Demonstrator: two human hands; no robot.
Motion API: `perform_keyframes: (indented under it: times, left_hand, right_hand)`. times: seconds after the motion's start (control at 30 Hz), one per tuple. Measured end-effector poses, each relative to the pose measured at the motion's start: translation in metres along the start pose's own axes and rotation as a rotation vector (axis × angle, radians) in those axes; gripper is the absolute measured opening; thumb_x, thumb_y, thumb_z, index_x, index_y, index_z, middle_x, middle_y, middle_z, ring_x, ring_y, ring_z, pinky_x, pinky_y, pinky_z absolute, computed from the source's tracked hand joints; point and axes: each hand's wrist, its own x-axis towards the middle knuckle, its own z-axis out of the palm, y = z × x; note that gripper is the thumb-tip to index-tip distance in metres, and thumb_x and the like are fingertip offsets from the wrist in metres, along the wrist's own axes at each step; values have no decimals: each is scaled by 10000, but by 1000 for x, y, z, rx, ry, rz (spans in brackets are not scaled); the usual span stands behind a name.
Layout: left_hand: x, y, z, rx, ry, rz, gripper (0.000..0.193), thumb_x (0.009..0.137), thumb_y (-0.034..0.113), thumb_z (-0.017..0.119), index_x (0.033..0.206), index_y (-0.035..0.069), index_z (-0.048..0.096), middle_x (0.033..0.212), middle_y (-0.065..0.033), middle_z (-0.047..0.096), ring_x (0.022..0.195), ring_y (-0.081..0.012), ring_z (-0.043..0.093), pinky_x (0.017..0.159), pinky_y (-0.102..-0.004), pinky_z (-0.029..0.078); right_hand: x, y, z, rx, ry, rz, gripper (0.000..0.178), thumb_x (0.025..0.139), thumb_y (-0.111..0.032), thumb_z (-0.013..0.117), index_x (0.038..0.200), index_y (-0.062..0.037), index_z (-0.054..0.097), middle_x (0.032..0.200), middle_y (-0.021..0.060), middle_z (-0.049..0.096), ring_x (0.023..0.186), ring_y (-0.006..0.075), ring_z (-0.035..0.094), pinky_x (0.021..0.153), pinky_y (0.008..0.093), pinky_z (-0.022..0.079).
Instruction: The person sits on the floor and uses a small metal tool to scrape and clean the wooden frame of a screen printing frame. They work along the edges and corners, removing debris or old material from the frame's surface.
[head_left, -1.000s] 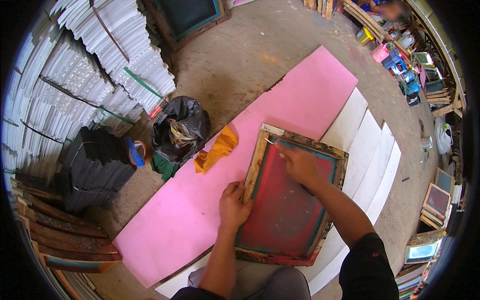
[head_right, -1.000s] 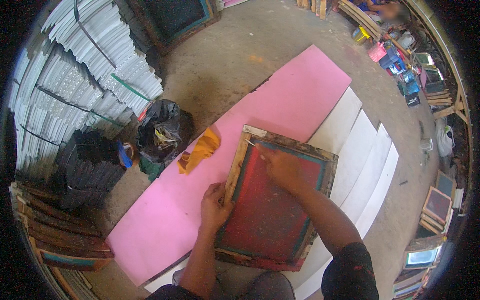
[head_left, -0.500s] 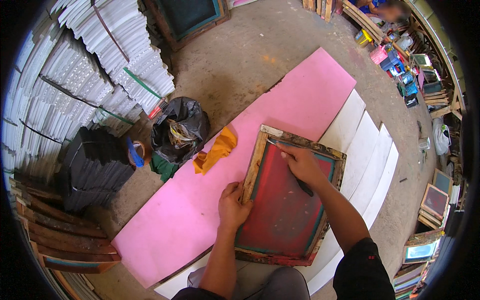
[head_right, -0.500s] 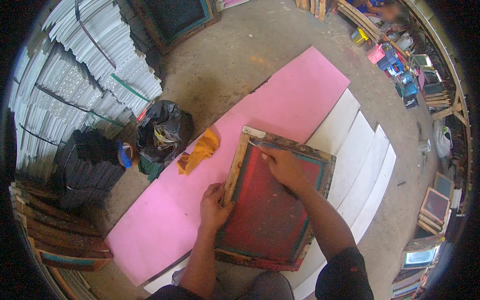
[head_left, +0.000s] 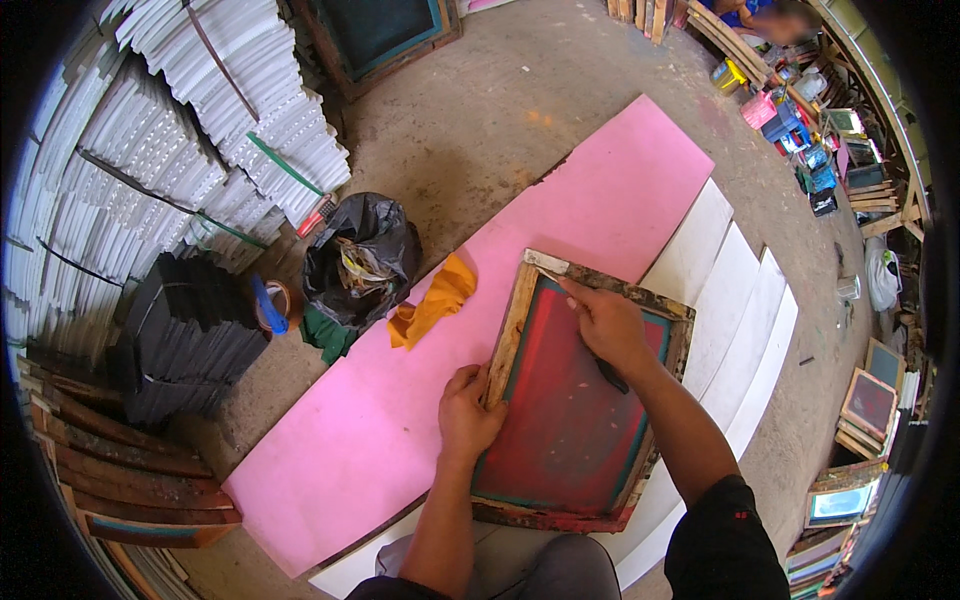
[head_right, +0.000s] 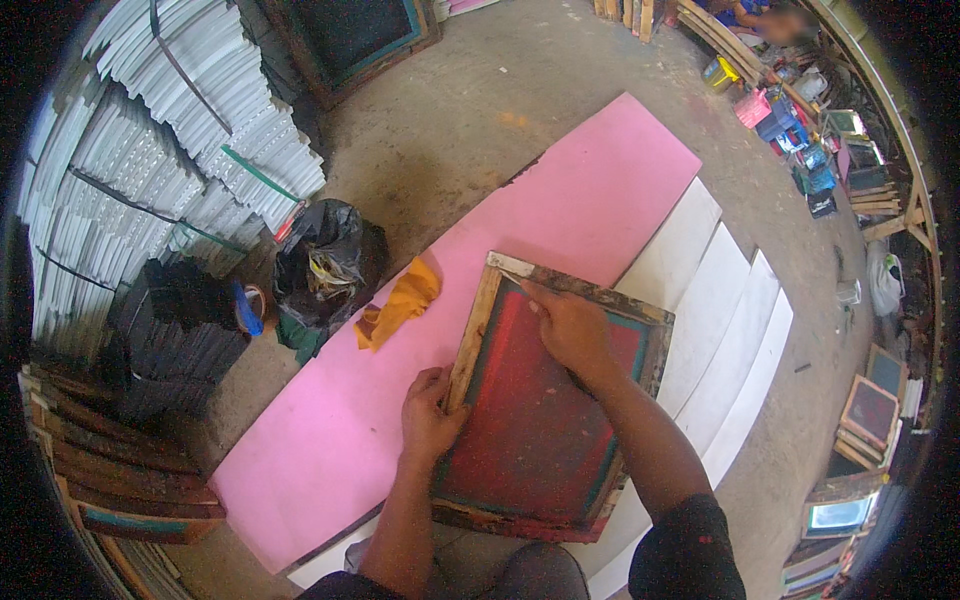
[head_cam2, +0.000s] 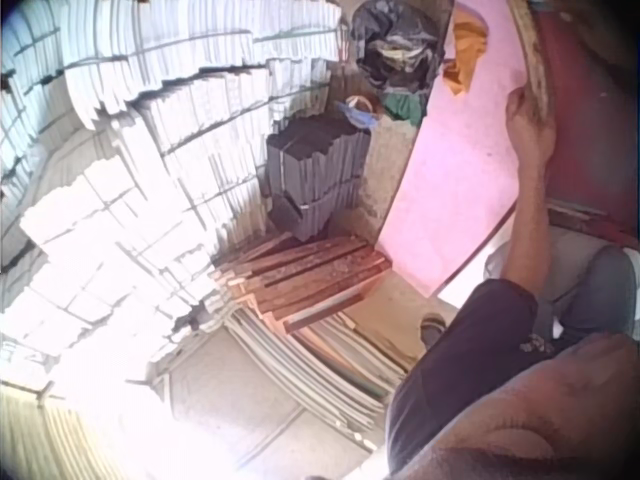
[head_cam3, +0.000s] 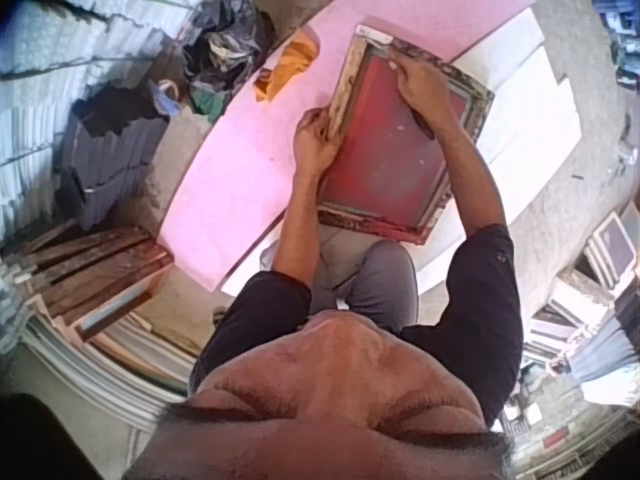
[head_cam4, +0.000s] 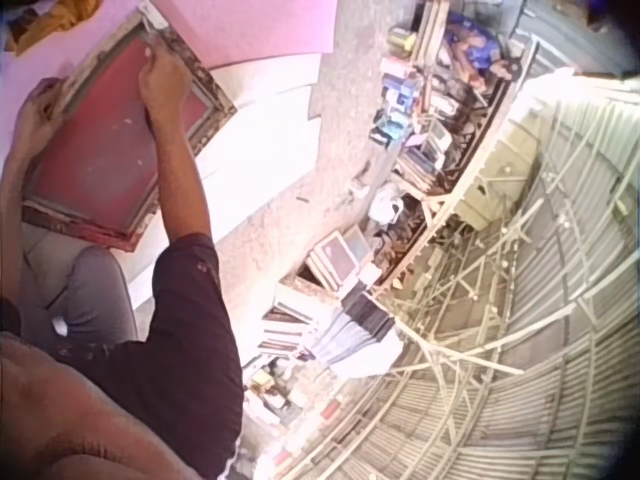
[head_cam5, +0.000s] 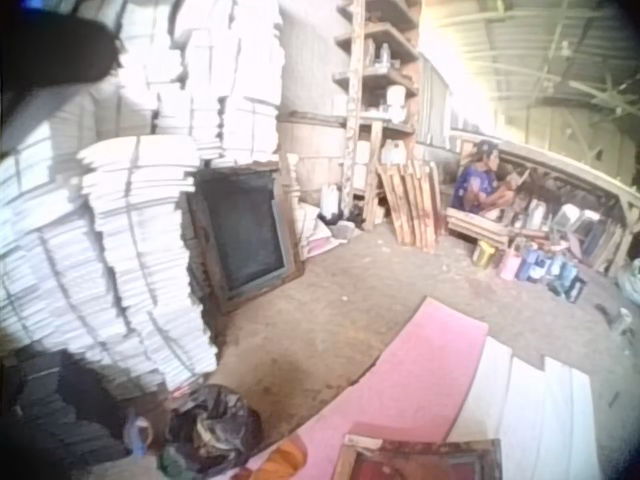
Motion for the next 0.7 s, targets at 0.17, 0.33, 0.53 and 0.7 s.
perform_keyframes:
  times: [0.17,0.33,0.53,0.7]
  left_hand:
    - [0,-1,1,11,2,-3,700,681,99,827,1355,5,662,1288,-185,646,1181,-367,638,1015,-413,522]
    - [1,3,0,13,-1,-22,686,684,103,817,1349,21,672,1285,-184,649,1181,-369,638,1011,-419,524]
    - [1,5,-1,9,-9,-20,668,680,98,812,1330,15,682,1281,-198,650,1167,-384,645,1004,-423,531]
    - [0,-1,4,-35,0,3,660,677,70,809,1319,-13,677,1282,-220,643,1177,-393,640,1008,-417,532]
  right_hand:
    - [1,1,-1,9,-62,18,376,1011,-308,592,1379,-296,667,909,203,714,859,416,713,752,535,555]
    - [-1,2,1,3,-11,-3,352,996,-251,625,1340,-250,700,860,160,702,812,373,697,725,479,547]
    - [0,-4,-4,-184,-111,-11,395,1006,-288,595,1396,-269,654,891,201,705,825,406,711,742,535,561]
    - [-4,-7,12,-317,-90,-27,476,962,-219,637,1434,-279,621,806,153,689,682,366,693,592,509,557]
